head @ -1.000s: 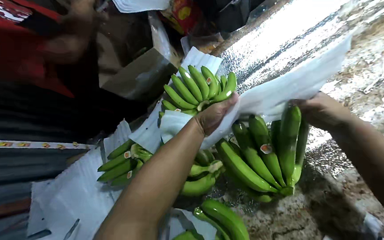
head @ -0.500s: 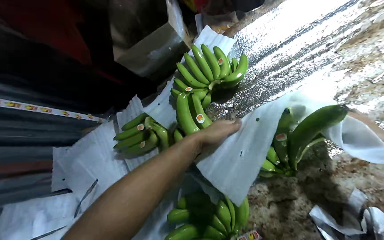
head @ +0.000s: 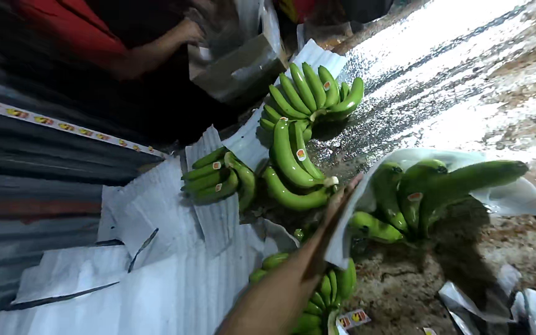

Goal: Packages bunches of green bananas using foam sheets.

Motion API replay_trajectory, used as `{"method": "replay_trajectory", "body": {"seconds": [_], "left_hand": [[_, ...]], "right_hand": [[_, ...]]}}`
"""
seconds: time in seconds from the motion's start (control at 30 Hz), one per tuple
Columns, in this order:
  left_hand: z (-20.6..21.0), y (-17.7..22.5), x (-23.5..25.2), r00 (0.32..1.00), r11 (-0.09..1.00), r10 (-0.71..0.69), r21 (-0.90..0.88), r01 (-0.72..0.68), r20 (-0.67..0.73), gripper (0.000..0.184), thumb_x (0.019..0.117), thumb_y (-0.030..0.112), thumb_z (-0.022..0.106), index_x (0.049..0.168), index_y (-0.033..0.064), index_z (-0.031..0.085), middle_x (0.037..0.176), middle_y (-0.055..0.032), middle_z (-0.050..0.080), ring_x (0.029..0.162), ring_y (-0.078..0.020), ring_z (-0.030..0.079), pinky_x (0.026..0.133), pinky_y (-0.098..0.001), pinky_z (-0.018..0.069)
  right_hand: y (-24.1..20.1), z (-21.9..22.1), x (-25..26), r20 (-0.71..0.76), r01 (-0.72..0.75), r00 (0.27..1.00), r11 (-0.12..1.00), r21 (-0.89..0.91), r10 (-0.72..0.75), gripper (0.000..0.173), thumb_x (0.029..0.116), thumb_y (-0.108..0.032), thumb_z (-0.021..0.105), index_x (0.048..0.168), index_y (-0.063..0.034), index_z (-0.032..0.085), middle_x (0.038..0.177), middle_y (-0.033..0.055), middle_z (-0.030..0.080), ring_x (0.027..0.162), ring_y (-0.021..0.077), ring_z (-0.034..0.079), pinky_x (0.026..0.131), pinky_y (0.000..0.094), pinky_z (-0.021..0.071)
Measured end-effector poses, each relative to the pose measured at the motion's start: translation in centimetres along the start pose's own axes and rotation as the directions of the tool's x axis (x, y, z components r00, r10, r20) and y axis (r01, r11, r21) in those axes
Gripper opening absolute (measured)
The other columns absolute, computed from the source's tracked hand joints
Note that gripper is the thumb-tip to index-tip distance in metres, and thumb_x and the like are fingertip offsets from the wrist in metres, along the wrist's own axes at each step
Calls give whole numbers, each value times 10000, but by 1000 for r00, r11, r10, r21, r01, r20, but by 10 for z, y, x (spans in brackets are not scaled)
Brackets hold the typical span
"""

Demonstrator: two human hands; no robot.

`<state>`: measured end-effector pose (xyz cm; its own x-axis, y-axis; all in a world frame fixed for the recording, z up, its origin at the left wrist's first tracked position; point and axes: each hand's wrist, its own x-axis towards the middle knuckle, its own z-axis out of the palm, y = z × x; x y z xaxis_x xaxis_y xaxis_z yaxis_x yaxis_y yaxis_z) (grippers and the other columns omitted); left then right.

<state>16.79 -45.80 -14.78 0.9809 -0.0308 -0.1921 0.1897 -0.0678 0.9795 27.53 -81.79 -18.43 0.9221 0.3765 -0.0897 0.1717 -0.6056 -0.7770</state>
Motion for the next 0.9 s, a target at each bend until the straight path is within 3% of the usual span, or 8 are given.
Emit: {"method": "replay_trajectory", "body": {"seconds": [0.1, 0.23, 0.33, 0.4, 0.5, 0.57, 0.67, 0.9], "left_hand": [[17, -28, -2, 950, 976, 210, 113, -188, -231, 374, 1080, 104, 446, 1355, -134, 533, 1297, -218, 646, 1180, -138, 634, 975, -220, 524], [48, 83, 4, 775, 879, -418, 4, 476, -473, 386, 1112, 105, 382, 1464, -44, 436, 1412, -241, 528, 1264, -267, 539, 1066, -393, 452], [38, 95, 11, 849, 889, -323, 174, 424, -419, 406, 1111, 141, 417, 1463, -53, 475, 1341, -250, 603, 1187, -282, 613, 1016, -396, 493], [26, 97, 8, 933, 722, -121, 614, 318, -340, 352, 1049, 80, 517, 1367, -57, 583, 1310, -218, 646, 1207, -287, 637, 1052, -418, 496], [12, 102, 11, 983, 225, -24, 957, 183, -182, 484, 953, 89, 650, 1428, 35, 572, 1601, -183, 395, 1504, -392, 309, 1208, -598, 244], [3, 109, 14, 971, 141, -152, 968, 206, -184, 569, 980, 73, 613, 1515, -27, 445, 1630, -242, 327, 1554, -430, 180, 1248, -614, 97], [-5, 121, 9, 914, 204, -277, 911, 358, -297, 437, 1001, 14, 552, 1409, -130, 494, 1496, -310, 468, 1442, -429, 409, 1182, -510, 339], [-96, 143, -53, 890, 721, 157, 666, 193, -427, 370, 886, 3, 732, 1237, -74, 646, 1191, -229, 686, 1094, -274, 674, 976, -437, 545]], "right_hand": [[-71, -16, 12, 144, -421, 882, 888, -186, 448, 448, 953, -204, 710, 1307, 56, 621, 1305, 279, 628, 1262, 372, 577, 1101, 518, 402], [-70, -11, 14, -165, -441, 894, 883, -163, 416, 757, 847, -317, 841, 1395, 90, 514, 1283, 395, 581, 1239, 568, 537, 1030, 735, 368], [-104, -1, -5, -286, -224, 944, 955, -196, 163, 979, 817, -153, 845, 1564, 98, 264, 1517, 422, 352, 1405, 612, 334, 1139, 750, 198], [-114, 17, -20, -190, 48, 978, 977, -208, -89, 909, 750, 28, 814, 1535, 91, 358, 1582, 390, 283, 1455, 599, 274, 1160, 743, 217], [-116, 41, -32, -72, 280, 952, 941, -190, -298, 913, 670, 148, 728, 1525, -29, 464, 1609, 308, 324, 1495, 553, 250, 1166, 766, 187], [-112, 40, -39, -199, 238, 948, 969, -72, -248, 922, 694, 81, 691, 1556, 23, 371, 1617, 313, 298, 1501, 528, 255, 1194, 693, 229], [-111, 33, -53, -514, 101, 857, 990, 103, -34, 903, 782, -80, 641, 1573, 78, 235, 1592, 341, 303, 1463, 462, 352, 1174, 527, 356], [-90, 31, -124, -740, 40, 668, 989, 144, 81, 789, 831, -187, 625, 1463, 179, 327, 1520, 422, 324, 1433, 428, 391, 1161, 415, 386]]}}
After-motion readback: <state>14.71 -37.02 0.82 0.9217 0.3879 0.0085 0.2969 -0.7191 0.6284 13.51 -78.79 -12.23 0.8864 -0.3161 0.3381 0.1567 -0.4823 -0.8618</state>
